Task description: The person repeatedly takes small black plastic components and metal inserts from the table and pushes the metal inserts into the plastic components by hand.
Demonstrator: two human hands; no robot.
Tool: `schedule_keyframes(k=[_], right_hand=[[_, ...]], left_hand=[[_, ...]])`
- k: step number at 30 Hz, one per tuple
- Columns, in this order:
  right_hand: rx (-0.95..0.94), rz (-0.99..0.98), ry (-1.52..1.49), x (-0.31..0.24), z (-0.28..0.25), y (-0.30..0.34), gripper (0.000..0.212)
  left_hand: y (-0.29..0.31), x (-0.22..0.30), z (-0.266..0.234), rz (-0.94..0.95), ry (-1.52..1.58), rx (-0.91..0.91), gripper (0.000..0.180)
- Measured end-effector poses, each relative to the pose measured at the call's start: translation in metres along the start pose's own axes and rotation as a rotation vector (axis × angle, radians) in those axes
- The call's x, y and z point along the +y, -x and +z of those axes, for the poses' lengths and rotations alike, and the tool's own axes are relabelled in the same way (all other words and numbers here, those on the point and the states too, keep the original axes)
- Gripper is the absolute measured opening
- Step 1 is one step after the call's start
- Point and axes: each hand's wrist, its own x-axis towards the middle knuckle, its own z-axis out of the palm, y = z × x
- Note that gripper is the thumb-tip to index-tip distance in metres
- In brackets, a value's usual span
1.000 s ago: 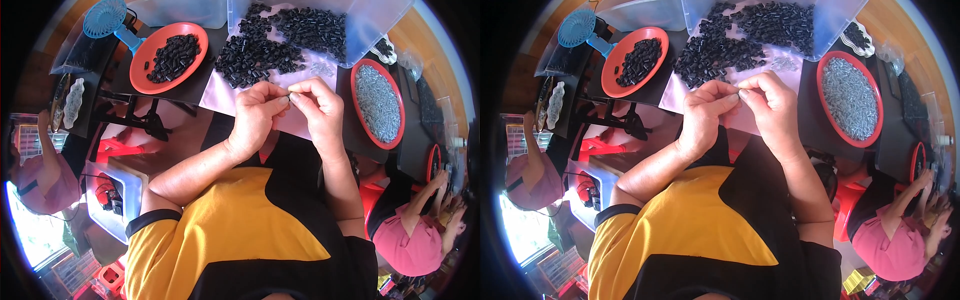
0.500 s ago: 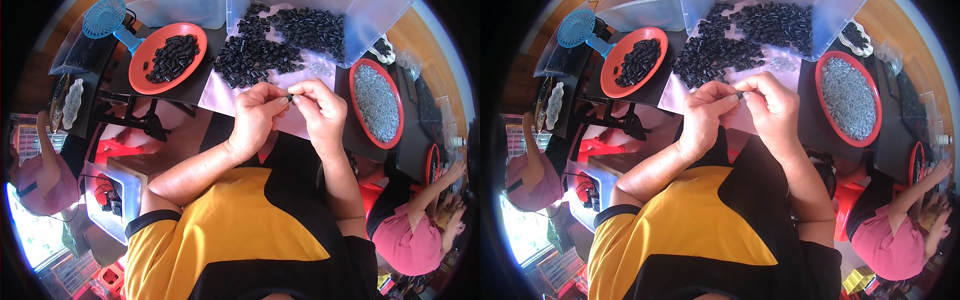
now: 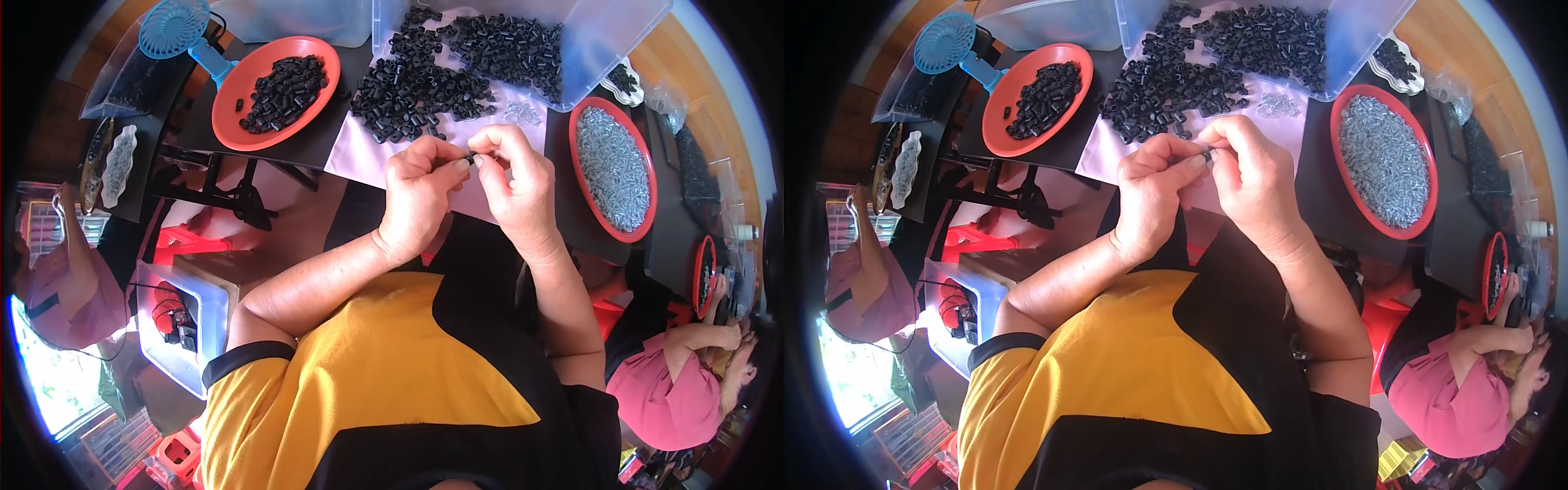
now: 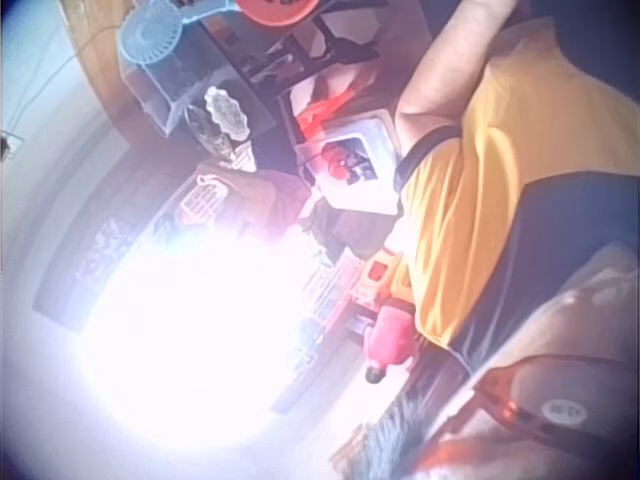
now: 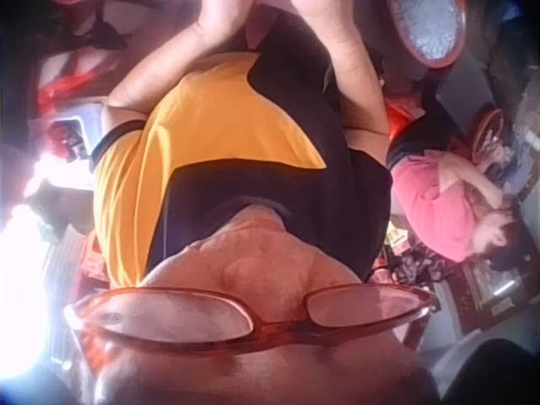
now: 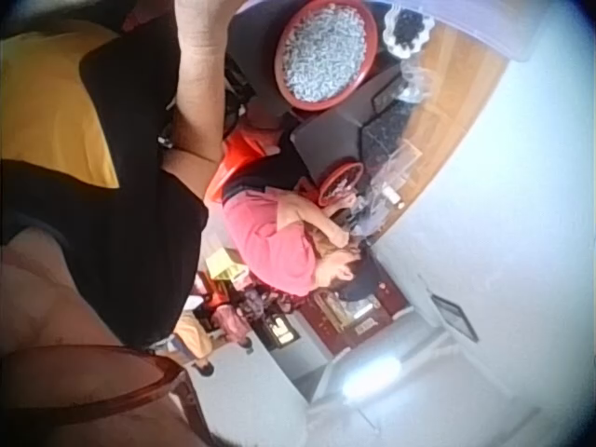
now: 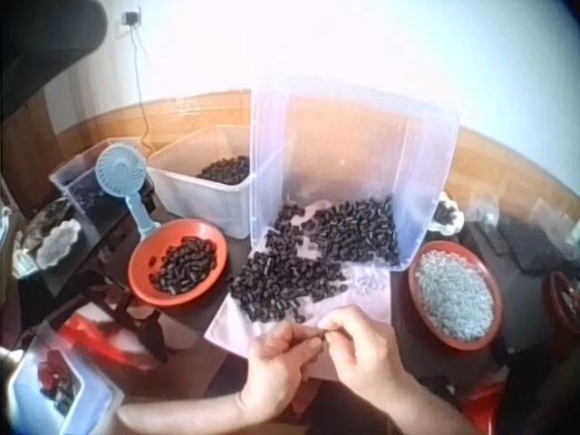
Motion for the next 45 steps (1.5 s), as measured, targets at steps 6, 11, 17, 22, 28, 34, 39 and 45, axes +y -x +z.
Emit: schedule_keyframes(k=[6,11,17,22,28,34,39,45], right_hand=[[0.095,-0.308,0.338,-0.004,0.011,0.007,0.029],[0.134,-0.13,0.098,-0.008,0.01,0.011,0.022],[0.139,0.014,-0.023,-0.009,0.008,0.009,0.019],[0.19,0.056,-0.082,-0.005,0.009,0.016,0.018],[0.265,0.016,-0.06,-0.003,0.005,0.025,0.016],[0.245,0.153,-0.22,0.002,-0.005,0.024,0.022],[0.365,0.214,-0.366,0.006,-0.011,0.016,0.017],[0.035,0.06,0.449,0.038,-0.02,-0.008,0.02]], left_hand=[[-0.001,0.0,-0.001,0.038,0.0,0.002,0.002],[-0.004,0.005,-0.004,-0.075,0.109,-0.023,0.003],[-0.003,0.001,-0.004,-0.053,0.06,-0.046,0.007],[0.0,0.003,-0.001,-0.043,0.035,-0.06,0.015],[0.003,0.001,0.0,0.033,-0.252,-0.125,0.013],[-0.002,-0.001,0.003,0.099,-0.294,-0.156,0.01],[-0.006,0.001,-0.003,0.007,-0.221,-0.193,0.01],[-0.008,0.003,-0.005,-0.056,-0.17,-0.21,0.013]])
